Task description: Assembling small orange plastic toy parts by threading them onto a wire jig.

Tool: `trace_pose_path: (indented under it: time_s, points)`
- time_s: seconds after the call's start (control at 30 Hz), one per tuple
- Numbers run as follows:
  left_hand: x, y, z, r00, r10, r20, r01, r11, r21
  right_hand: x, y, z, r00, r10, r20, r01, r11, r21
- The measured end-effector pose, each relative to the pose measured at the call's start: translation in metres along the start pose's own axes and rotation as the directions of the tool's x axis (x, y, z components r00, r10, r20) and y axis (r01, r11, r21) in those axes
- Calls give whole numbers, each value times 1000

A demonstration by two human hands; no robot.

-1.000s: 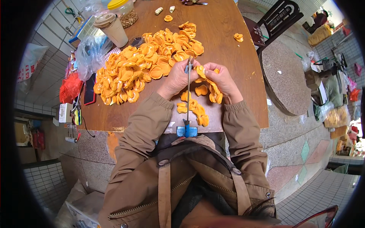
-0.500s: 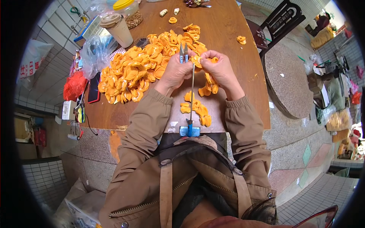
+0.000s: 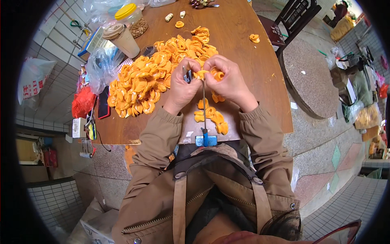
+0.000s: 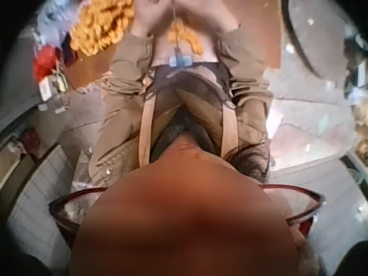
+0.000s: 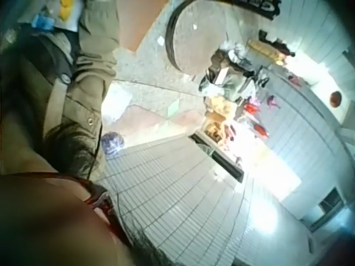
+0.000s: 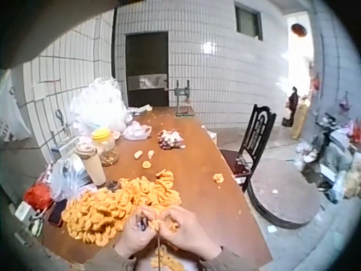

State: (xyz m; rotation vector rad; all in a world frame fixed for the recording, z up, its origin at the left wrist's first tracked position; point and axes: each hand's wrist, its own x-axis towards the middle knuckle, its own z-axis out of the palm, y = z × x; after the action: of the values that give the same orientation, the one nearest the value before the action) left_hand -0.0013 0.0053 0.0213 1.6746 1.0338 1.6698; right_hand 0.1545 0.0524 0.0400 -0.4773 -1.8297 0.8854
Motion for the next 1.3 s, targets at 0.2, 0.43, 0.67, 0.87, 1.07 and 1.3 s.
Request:
trace_pose_path:
  time_s: [0.2, 0.43, 0.67, 0.87, 1.07, 1.3]
  points:
    - [-20, 8, 4, 997, 72, -2, -71, 994, 80, -17, -13, 6, 999, -45, -17, 44, 998, -54]
    - [-36, 16, 12, 994, 39, -99, -28, 993, 114, -34, -15, 16, 994, -56, -97, 50, 997, -63]
    - [-59, 9, 14, 992, 9, -129, 13, 987, 163, -57, -22, 24, 986, -8, -166, -12, 993, -117]
    - [-57, 21, 18, 985, -70, -160, 82, 994, 67, -63, -24, 25, 955, 182, -234, -187, 982, 3]
    - [-59, 24, 8, 975, -189, -118, 190, 982, -2, -65, -18, 25, 903, 382, -194, -333, 911, 243]
    - [-53, 35, 7, 970, -214, -119, 225, 971, 85, -64, -12, 23, 925, 324, -197, -295, 942, 163]
